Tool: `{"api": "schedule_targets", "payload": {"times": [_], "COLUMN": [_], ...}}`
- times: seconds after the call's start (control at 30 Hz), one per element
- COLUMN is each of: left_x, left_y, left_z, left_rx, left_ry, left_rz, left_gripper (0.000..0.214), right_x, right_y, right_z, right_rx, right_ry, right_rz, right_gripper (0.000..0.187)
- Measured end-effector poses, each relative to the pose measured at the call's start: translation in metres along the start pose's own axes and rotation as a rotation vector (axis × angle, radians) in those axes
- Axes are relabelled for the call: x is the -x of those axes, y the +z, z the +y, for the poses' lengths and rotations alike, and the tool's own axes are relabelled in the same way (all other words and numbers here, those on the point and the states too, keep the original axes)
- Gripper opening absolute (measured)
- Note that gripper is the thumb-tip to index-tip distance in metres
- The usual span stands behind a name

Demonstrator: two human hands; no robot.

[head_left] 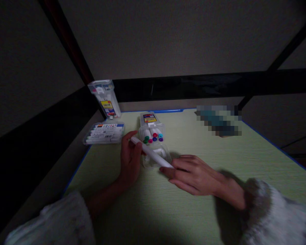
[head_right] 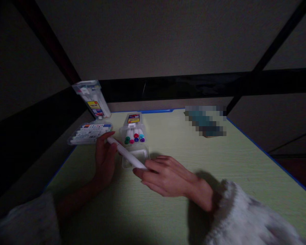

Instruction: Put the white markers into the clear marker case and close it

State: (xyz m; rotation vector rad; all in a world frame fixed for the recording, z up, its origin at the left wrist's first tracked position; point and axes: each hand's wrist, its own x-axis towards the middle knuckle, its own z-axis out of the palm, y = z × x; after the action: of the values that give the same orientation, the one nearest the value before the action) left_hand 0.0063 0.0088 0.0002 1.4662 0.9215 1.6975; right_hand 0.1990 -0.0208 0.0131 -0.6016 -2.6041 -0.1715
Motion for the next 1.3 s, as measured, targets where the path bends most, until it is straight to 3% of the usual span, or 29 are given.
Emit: {"api": "schedule_targets", "payload": {"times": [0.3,0.9,1.3], "left_x": [-0.001,-0.003,-0.002], "left_y": [0.002,0.001,-0.001], "left_z": [-0.001,-0.005,-0.012], "left_rx": [0.058,0.069,0.041], "left_ry": [-0.045,-0.021,-0.082], "left_rz": [-0.035,-0.077,-0.131], "left_gripper": [0.033,0.026,0.028], "right_x": [-0.001,-0.003,-0.003], "right_y": [0.000,0.002,0.003], "right_z": [-0.003,-0.004,-0.004], "right_rx": [-0.080,0.028,0.014], "right_ry": [-0.054,-0.088,-0.098], "right_rz": [-0.050,-0.013,0.014], "right_gripper": [0.036,0.035,0.036]}}
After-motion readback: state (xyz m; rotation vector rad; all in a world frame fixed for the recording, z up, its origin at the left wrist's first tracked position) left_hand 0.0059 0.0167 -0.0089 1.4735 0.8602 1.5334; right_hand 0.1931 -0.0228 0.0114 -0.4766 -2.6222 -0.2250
